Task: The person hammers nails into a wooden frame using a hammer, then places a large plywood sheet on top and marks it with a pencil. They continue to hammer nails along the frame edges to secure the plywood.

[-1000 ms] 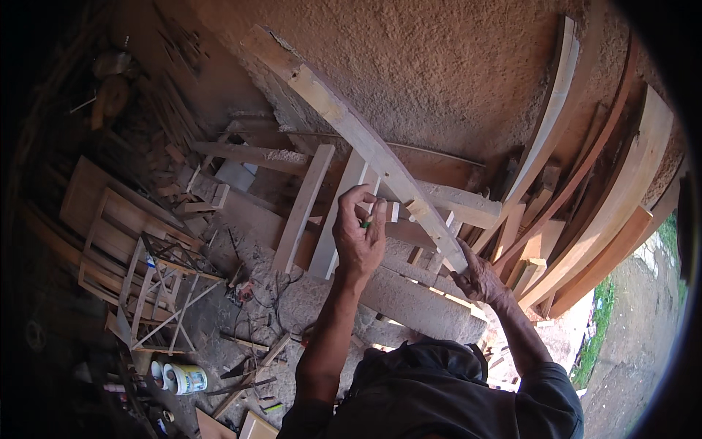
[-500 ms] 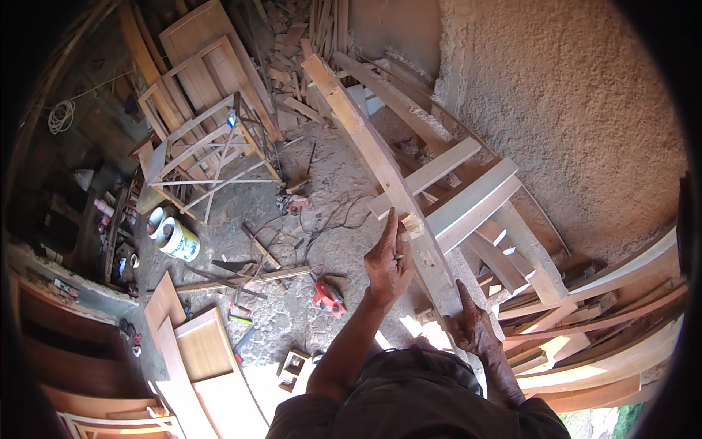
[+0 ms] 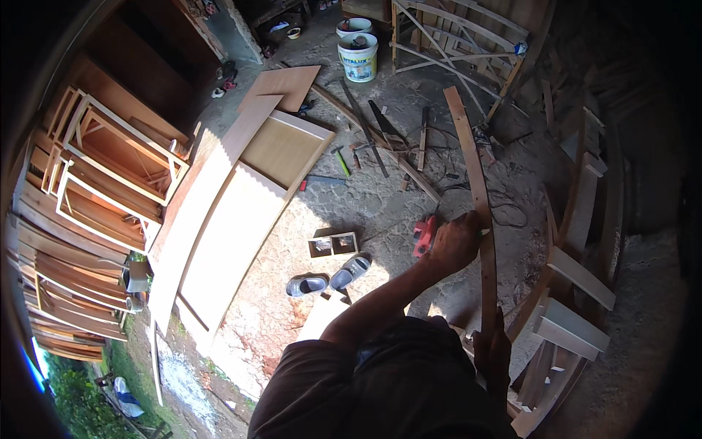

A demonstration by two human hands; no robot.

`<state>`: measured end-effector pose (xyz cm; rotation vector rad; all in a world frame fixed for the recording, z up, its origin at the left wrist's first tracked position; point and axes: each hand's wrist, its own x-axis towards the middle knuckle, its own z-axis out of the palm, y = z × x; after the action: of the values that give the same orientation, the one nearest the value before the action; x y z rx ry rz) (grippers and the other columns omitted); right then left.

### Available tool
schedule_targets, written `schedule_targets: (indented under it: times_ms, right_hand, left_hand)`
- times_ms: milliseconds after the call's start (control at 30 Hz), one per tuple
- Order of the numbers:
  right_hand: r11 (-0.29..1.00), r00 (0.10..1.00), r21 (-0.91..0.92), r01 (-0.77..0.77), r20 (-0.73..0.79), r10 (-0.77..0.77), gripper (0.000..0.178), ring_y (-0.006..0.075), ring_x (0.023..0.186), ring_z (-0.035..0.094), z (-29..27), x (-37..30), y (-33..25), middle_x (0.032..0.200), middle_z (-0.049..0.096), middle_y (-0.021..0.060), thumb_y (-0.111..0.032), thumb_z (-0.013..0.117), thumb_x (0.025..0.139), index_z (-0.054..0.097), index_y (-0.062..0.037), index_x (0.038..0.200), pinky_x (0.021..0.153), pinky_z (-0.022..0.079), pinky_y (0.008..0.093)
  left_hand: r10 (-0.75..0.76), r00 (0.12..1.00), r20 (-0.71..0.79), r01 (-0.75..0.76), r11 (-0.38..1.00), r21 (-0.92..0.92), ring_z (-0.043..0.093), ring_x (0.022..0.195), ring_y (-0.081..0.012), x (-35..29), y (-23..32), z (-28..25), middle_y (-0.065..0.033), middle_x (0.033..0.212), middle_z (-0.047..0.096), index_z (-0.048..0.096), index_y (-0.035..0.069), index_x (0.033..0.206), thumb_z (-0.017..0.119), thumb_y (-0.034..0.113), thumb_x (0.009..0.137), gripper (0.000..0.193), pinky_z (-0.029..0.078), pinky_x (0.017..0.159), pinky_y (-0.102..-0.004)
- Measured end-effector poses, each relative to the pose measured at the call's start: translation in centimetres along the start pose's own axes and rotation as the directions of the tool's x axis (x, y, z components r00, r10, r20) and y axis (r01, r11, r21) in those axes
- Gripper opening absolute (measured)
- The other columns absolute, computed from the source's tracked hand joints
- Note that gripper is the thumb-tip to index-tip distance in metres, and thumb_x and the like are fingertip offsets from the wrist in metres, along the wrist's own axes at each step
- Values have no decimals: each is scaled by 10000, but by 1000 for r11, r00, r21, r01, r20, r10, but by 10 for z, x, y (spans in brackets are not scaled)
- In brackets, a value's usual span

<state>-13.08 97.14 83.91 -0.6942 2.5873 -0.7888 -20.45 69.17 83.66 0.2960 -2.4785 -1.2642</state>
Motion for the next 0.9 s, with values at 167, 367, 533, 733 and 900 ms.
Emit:
schedule_targets:
  times_ms: [167,367,533,733,900]
  right_hand:
    - [988,989,-147,47,147,-25,771,447,800,709,13,32,-33,983,702,294,-343,630,947,312,63,1520,683,569,512]
    - [914,924,-192,357,214,-317,755,419,651,685,30,85,-38,802,696,234,-313,660,931,334,32,1517,589,551,497]
    - [916,895,-226,332,381,-231,723,411,658,693,29,144,-81,794,698,233,-388,652,934,412,49,1458,611,558,517]
    - [914,817,320,249,438,-376,534,416,882,711,38,228,-105,986,705,244,-343,607,984,507,22,1360,732,553,488]
    - [833,736,551,-45,582,-345,293,171,1056,581,67,270,-109,1081,664,83,-190,509,1042,567,-17,1272,980,434,335]
  left_hand:
    - [-182,982,52,190,933,-305,703,939,-408,-13,-57,-51,-217,1005,708,641,-1,1170,635,100,925,266,567,788,-449]
    - [-113,970,-216,91,990,-111,706,936,-403,-34,-103,-90,-232,983,700,635,-24,1098,623,47,927,186,565,780,-445]
    - [-133,968,-212,64,950,-304,725,859,-364,-41,-122,-121,-210,933,696,632,-23,1056,629,28,936,130,558,724,-398]
    - [-582,809,-84,438,692,-574,686,766,-211,-50,-94,-118,-119,791,682,641,-21,1030,609,233,1015,256,525,699,-353]
    - [-561,697,-448,273,784,-558,583,687,-88,-63,-148,-157,-48,779,645,656,23,1041,640,234,1008,214,483,611,-304]
